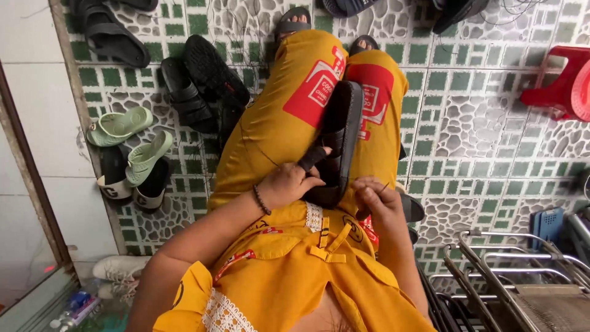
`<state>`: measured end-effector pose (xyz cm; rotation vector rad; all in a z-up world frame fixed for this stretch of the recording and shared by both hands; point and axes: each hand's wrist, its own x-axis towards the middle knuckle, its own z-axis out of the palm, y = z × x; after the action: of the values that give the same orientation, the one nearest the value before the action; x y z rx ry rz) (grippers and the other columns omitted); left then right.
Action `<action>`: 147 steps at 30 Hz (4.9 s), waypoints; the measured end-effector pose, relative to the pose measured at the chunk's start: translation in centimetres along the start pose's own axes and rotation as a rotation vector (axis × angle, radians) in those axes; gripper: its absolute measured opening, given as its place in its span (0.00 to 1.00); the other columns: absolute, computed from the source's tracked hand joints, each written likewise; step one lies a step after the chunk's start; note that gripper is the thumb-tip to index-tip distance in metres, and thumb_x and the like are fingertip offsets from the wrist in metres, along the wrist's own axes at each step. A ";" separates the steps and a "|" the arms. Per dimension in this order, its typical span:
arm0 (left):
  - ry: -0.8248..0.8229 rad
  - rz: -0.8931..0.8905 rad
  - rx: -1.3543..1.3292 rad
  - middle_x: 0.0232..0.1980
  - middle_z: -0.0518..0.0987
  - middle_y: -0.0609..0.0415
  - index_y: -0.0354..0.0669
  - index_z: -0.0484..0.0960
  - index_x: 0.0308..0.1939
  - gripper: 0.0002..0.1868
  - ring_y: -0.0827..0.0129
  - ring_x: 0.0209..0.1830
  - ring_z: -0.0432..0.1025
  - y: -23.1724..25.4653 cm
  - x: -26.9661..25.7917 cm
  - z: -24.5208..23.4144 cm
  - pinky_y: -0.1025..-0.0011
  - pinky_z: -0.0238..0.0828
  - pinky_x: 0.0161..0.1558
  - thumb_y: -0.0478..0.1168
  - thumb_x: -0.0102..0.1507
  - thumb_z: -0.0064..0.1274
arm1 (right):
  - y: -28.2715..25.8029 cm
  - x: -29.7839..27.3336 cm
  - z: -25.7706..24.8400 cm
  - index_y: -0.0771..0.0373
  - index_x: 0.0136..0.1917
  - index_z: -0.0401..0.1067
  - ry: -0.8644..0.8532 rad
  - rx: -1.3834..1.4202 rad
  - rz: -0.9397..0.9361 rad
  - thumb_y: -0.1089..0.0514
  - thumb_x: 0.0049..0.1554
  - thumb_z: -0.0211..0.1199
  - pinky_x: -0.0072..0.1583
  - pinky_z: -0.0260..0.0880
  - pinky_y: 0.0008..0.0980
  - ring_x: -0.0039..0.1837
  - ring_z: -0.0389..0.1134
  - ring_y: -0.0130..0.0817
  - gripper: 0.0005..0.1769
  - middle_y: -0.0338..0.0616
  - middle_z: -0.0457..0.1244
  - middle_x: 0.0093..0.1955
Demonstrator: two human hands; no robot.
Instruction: The person sits on the floor and uses a needle and thread to stitch the straps and sole of a black sandal, handling the sandal and sewing supplies.
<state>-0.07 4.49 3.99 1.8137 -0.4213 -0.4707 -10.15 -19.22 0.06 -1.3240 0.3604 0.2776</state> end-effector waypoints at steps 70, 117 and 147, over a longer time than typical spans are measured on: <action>0.194 0.183 0.590 0.66 0.67 0.49 0.40 0.82 0.34 0.15 0.53 0.70 0.56 0.6 2.9 -8.3 0.48 0.42 0.70 0.45 0.54 0.67 | -6.4 1.1 1.1 0.59 0.65 0.68 -0.224 -1.025 -0.227 0.66 0.60 0.55 0.39 0.63 0.25 0.39 0.65 0.27 0.19 0.41 0.63 0.42; -0.015 -0.076 0.018 0.23 0.78 0.48 0.38 0.75 0.26 0.19 0.54 0.26 0.77 -4.3 1.1 6.3 0.64 0.75 0.27 0.51 0.56 0.61 | -7.1 5.4 -0.1 0.61 0.49 0.70 -0.459 -1.155 -0.619 0.62 0.55 0.60 0.37 0.71 0.34 0.39 0.70 0.43 0.07 0.47 0.66 0.41; -0.091 -0.187 -0.349 0.20 0.76 0.52 0.37 0.80 0.34 0.06 0.75 0.14 0.64 1.7 0.3 -0.1 0.80 0.66 0.21 0.37 0.63 0.54 | -5.1 1.1 2.4 0.73 0.57 0.71 -0.211 0.018 -0.032 0.63 0.59 0.49 0.27 0.61 0.26 0.25 0.56 0.27 0.17 0.46 0.57 0.21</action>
<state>0.20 3.94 5.62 1.5021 -0.2148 -0.7128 -6.84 -18.06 4.65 -1.2685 0.1633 0.3833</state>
